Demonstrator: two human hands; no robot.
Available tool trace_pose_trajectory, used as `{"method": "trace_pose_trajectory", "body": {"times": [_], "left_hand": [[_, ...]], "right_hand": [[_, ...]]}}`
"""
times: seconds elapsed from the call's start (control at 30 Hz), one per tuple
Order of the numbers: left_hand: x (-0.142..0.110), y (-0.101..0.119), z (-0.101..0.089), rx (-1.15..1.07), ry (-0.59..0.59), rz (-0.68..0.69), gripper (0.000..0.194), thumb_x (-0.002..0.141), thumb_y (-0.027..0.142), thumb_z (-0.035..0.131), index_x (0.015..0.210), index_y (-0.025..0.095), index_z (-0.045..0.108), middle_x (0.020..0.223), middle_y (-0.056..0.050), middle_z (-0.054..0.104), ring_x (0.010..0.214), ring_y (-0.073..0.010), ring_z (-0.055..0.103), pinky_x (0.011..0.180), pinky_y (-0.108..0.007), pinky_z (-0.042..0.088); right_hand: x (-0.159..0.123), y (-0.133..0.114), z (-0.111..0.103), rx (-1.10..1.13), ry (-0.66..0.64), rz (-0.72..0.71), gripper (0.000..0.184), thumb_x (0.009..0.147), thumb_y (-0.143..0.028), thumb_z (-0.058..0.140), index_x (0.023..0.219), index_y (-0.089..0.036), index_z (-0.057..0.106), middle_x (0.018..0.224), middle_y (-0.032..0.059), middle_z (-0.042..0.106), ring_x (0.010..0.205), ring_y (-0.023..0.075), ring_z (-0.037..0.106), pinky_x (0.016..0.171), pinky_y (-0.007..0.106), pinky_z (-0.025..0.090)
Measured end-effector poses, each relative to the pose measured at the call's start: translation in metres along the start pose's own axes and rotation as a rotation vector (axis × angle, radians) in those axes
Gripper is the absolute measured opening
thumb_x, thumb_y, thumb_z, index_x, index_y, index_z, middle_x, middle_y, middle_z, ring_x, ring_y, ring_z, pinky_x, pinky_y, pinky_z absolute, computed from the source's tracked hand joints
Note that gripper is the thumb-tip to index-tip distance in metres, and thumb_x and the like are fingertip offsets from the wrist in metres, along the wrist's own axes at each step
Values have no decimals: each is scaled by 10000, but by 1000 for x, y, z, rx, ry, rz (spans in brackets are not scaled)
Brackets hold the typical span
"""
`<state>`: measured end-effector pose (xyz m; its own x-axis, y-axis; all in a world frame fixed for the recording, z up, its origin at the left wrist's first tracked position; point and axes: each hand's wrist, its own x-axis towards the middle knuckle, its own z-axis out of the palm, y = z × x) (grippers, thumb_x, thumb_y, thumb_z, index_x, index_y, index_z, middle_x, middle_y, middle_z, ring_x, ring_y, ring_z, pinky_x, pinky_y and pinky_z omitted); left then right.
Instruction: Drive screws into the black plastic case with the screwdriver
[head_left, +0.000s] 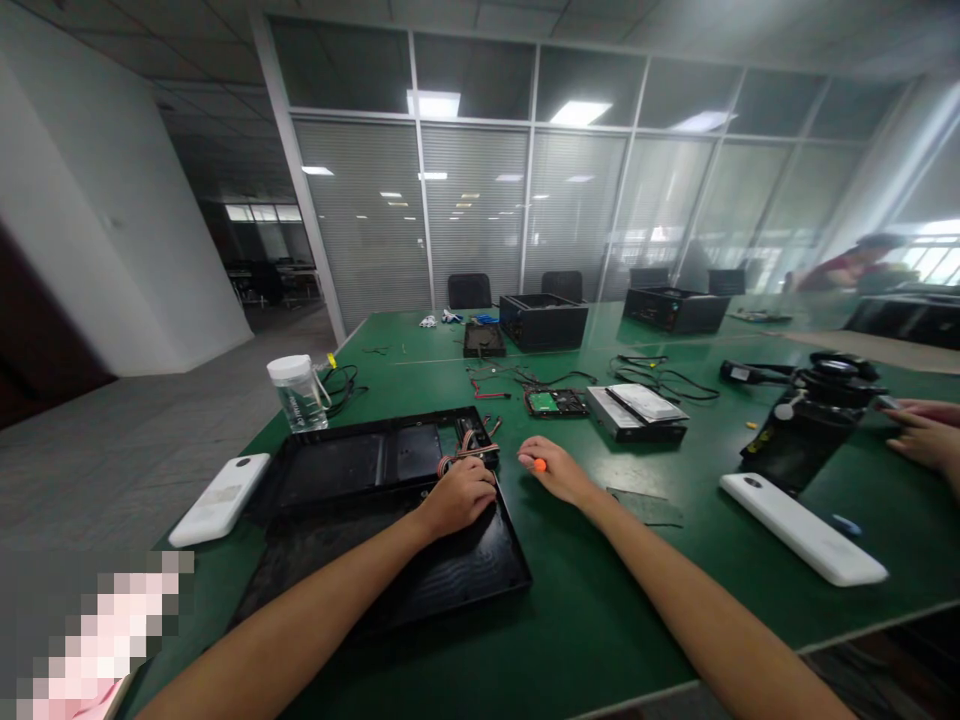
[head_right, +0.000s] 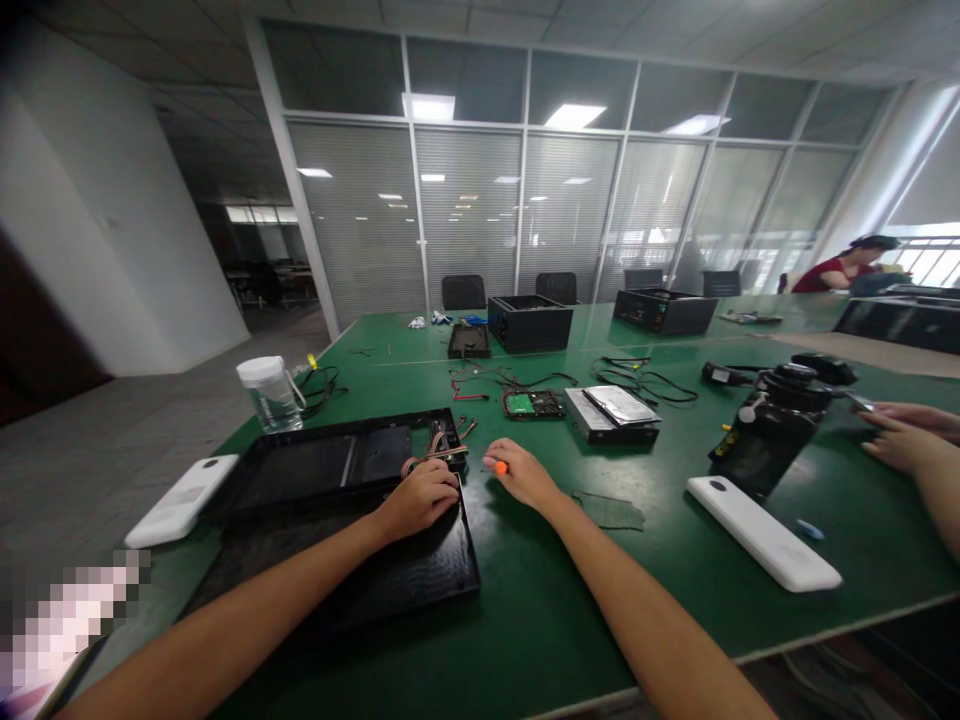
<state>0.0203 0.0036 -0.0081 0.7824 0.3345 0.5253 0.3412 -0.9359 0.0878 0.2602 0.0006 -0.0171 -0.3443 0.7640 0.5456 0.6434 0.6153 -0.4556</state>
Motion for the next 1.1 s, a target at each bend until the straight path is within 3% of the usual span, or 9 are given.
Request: {"method": "trace_pose_trajectory", "body": {"times": [0.13, 0.3, 0.47, 0.57, 0.7, 0.83, 0.97, 1.03, 1.1], "left_hand": [[0, 0, -2, -74, 93, -36, 179, 863, 151, 450, 827, 169, 624, 881, -43, 633, 895, -156, 528, 847, -300, 426], [-1, 0, -2, -43, 44, 14, 170, 833, 136, 471, 754, 178, 615, 804, -32, 634, 882, -168, 525, 838, -306, 424], [-1, -1, -1, -33, 65, 11, 175, 823, 117, 457, 733, 171, 597, 809, -44, 613, 878, -161, 526, 840, -298, 422], [-1, -3, -1, -26, 44, 5, 157, 817, 123, 469, 719, 170, 582, 796, -40, 603, 888, -167, 518, 845, -302, 417], [-2, -4, 0, -16, 35, 6, 148, 826, 138, 468, 733, 171, 578, 801, -40, 599, 900, -173, 507, 861, -315, 410], [-2, -4, 2, -15, 34, 17, 145, 819, 129, 468, 736, 169, 579, 806, -45, 600, 903, -179, 506, 865, -329, 410], [-3, -5, 3, -29, 38, 29, 147, 810, 117, 474, 730, 169, 586, 808, -45, 610, 908, -182, 506, 858, -333, 415], [-3, -6, 3, -45, 32, 46, 152, 814, 121, 476, 730, 171, 593, 818, -42, 617, 911, -179, 507, 853, -329, 419], [-3, -7, 3, -64, 27, 57, 155, 817, 125, 478, 737, 173, 601, 824, -41, 624, 909, -175, 511, 845, -323, 423]], "right_hand": [[1, -2, -2, 3, 2, 14, 273, 886, -353, 417, 870, -201, 644, 962, 70, 599, 881, 168, 552, 798, 298, 430], [3, -9, -2, 66, 12, 65, 307, 880, -398, 409, 835, -197, 636, 928, 69, 619, 878, 176, 557, 814, 306, 419], [9, -11, 0, 348, 146, 332, 424, 826, -545, 408, 838, -180, 622, 869, 65, 643, 793, 174, 587, 728, 298, 457], [13, -14, -1, 539, 139, 458, 480, 783, -608, 424, 822, -162, 599, 757, 54, 635, 661, 148, 589, 617, 265, 466], [12, -23, -11, 687, 53, 664, 393, 767, -569, 490, 806, -178, 510, 623, -24, 546, 372, 50, 399, 357, 182, 304], [9, -27, -26, 877, -87, 883, 244, 710, -324, 623, 831, -218, 440, 579, -79, 453, 368, 29, 369, 310, 129, 143], [13, -25, -36, 1013, 76, 826, 268, 668, -174, 623, 868, -230, 454, 562, -75, 470, 457, 61, 479, 351, 131, 304], [17, -23, -39, 1053, 231, 717, 277, 661, -199, 651, 883, -219, 488, 665, -33, 563, 538, 76, 540, 436, 165, 419], [20, -22, -41, 1024, 373, 615, 288, 667, -286, 667, 897, -208, 511, 762, 3, 617, 562, 87, 561, 469, 188, 455]]}}
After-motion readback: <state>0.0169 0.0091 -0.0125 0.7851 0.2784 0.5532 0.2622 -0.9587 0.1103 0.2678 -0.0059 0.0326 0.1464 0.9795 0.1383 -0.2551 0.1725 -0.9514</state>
